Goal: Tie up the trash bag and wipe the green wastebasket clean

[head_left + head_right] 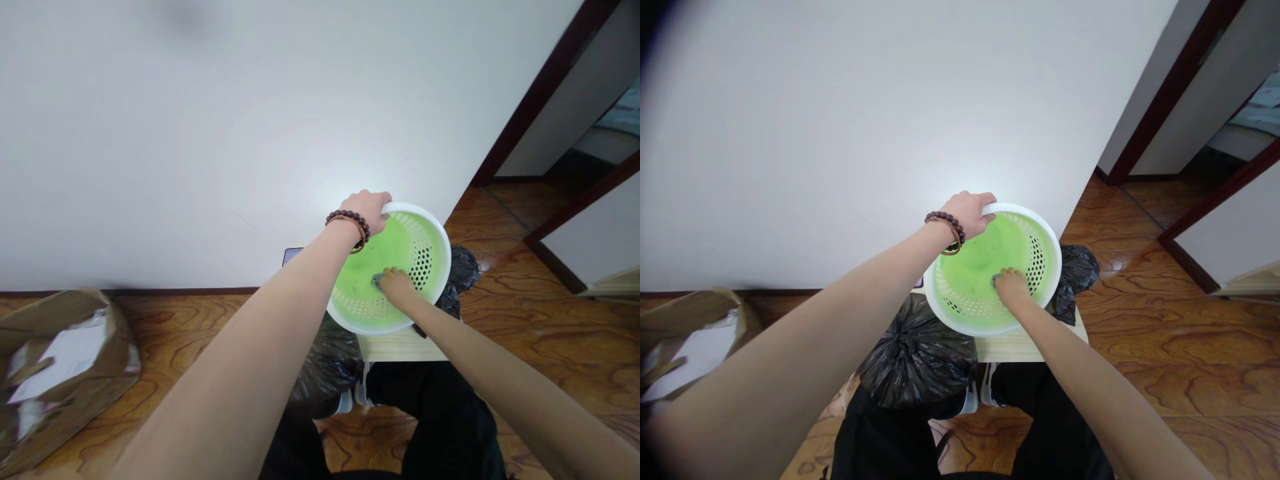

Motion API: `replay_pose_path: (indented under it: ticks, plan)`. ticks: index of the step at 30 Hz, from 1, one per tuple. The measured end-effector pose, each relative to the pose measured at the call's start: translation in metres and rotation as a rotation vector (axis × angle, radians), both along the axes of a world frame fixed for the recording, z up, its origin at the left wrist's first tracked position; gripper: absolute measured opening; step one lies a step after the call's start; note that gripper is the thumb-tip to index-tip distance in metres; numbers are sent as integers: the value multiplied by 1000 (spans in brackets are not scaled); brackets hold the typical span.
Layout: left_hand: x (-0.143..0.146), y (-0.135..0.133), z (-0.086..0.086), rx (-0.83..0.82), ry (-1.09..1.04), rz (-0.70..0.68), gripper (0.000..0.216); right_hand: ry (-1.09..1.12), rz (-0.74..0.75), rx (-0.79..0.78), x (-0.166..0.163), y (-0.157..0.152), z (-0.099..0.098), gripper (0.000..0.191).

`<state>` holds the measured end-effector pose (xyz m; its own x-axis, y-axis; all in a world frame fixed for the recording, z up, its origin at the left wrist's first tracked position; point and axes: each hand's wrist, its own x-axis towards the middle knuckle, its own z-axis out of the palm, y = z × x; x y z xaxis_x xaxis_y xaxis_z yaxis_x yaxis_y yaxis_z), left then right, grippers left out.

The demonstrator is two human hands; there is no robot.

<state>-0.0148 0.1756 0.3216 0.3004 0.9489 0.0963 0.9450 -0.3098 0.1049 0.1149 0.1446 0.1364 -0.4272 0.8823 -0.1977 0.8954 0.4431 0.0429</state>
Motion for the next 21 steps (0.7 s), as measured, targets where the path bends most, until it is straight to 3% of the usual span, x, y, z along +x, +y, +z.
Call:
replay_pose_path:
  ticks: [2, 6, 8, 11, 16, 21]
  plan:
    - [2, 0, 0, -6, -2, -3, 37, -33, -77, 40, 4, 3, -1, 31]
    - [2, 2, -1, -3, -10, -6, 37, 99, -190, -141, -25, -7, -11, 29]
    - [0, 2, -2, 4, -10, -10, 37, 273, -121, -215, -45, -14, -15, 33]
    - [-3, 1, -2, 3, -4, -6, 38, 414, -39, -194, -62, -20, -18, 39]
    - [-2, -1, 0, 0, 12, 14, 37, 171, 46, -122, -42, -12, -14, 32]
    - [3, -1, 1, 2, 8, -6, 36, -36, 4, 101, -4, 1, -15, 36]
